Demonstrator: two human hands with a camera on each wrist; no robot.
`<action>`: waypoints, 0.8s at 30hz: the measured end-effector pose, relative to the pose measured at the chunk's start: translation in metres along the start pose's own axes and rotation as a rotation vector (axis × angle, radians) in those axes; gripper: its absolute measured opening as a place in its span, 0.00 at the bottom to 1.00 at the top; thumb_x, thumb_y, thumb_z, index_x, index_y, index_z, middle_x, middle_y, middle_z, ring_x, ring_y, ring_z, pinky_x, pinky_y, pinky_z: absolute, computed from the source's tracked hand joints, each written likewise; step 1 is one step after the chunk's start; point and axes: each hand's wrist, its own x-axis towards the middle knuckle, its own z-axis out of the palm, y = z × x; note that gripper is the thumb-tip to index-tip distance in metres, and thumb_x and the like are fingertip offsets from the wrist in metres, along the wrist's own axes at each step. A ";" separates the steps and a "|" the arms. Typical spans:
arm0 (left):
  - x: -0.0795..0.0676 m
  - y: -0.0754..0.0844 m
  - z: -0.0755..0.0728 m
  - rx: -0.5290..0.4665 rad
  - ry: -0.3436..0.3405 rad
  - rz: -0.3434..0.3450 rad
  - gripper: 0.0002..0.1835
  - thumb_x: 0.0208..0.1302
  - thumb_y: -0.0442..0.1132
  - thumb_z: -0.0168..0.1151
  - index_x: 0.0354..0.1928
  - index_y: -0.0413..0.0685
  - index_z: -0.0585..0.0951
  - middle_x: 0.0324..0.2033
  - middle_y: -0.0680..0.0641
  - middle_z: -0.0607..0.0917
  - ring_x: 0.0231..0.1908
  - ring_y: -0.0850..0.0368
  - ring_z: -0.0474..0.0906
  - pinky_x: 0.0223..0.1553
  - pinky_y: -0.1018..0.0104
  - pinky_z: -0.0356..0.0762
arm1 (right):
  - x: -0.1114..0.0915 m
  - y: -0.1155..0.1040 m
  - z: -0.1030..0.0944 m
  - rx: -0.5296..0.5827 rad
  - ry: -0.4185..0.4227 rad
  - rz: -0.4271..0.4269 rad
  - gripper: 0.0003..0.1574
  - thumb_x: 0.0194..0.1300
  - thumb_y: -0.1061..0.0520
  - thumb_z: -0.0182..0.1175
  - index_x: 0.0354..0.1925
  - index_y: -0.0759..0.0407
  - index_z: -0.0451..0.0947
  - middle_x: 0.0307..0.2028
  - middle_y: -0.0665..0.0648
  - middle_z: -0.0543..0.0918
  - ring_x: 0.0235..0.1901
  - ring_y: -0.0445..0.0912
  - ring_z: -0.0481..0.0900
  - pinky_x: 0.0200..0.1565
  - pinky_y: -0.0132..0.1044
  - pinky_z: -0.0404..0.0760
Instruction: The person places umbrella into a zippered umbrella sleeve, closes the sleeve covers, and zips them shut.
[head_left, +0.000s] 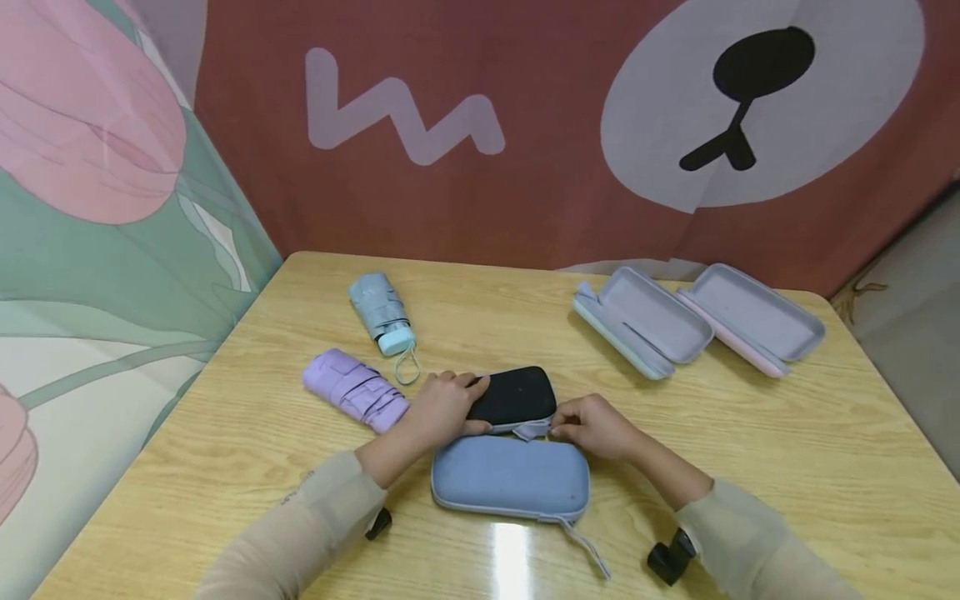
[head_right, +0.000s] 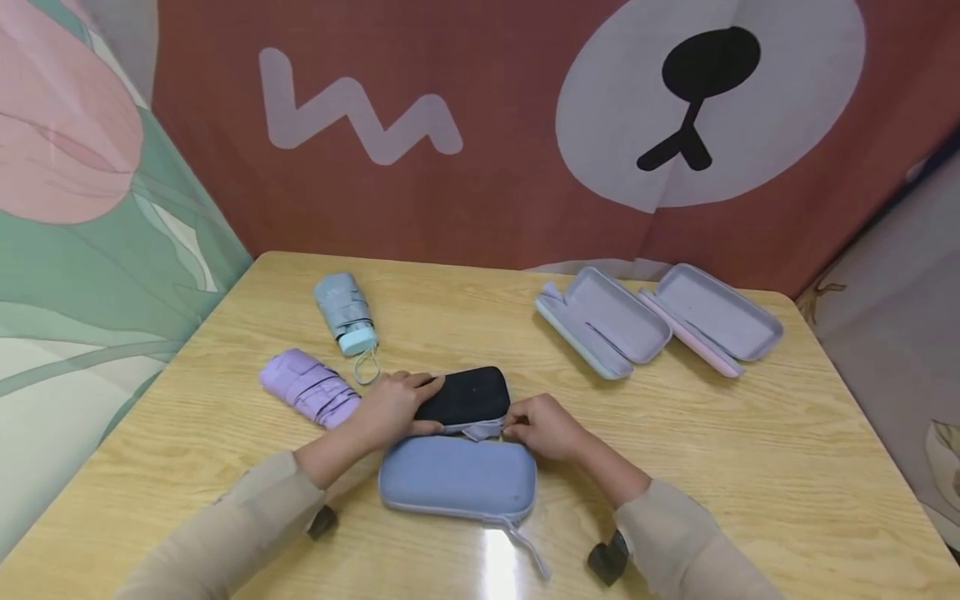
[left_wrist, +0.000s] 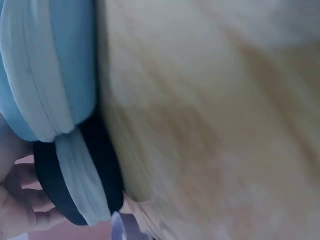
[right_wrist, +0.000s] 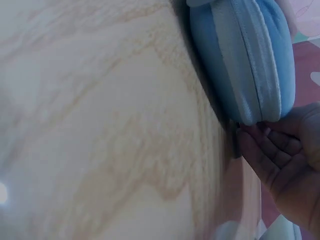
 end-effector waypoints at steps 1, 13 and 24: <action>0.000 -0.001 0.000 -0.011 0.001 0.001 0.35 0.46 0.61 0.58 0.54 0.47 0.73 0.45 0.45 0.76 0.40 0.47 0.72 0.36 0.54 0.70 | 0.000 0.000 0.000 0.008 0.000 0.015 0.04 0.53 0.64 0.58 0.25 0.59 0.79 0.23 0.48 0.80 0.22 0.35 0.70 0.26 0.29 0.72; 0.000 -0.032 -0.011 -0.315 -0.028 -0.037 0.29 0.55 0.55 0.54 0.52 0.40 0.72 0.47 0.40 0.74 0.46 0.46 0.70 0.45 0.56 0.68 | -0.005 0.010 -0.025 0.020 0.022 0.114 0.05 0.57 0.63 0.55 0.33 0.62 0.77 0.28 0.53 0.79 0.28 0.43 0.75 0.29 0.33 0.74; 0.017 -0.060 -0.033 -0.294 -0.051 -0.265 0.36 0.53 0.59 0.53 0.56 0.37 0.67 0.51 0.36 0.71 0.49 0.42 0.68 0.46 0.53 0.67 | -0.013 0.020 -0.075 -0.024 0.245 0.240 0.21 0.62 0.54 0.50 0.47 0.68 0.71 0.40 0.63 0.77 0.39 0.53 0.74 0.37 0.42 0.74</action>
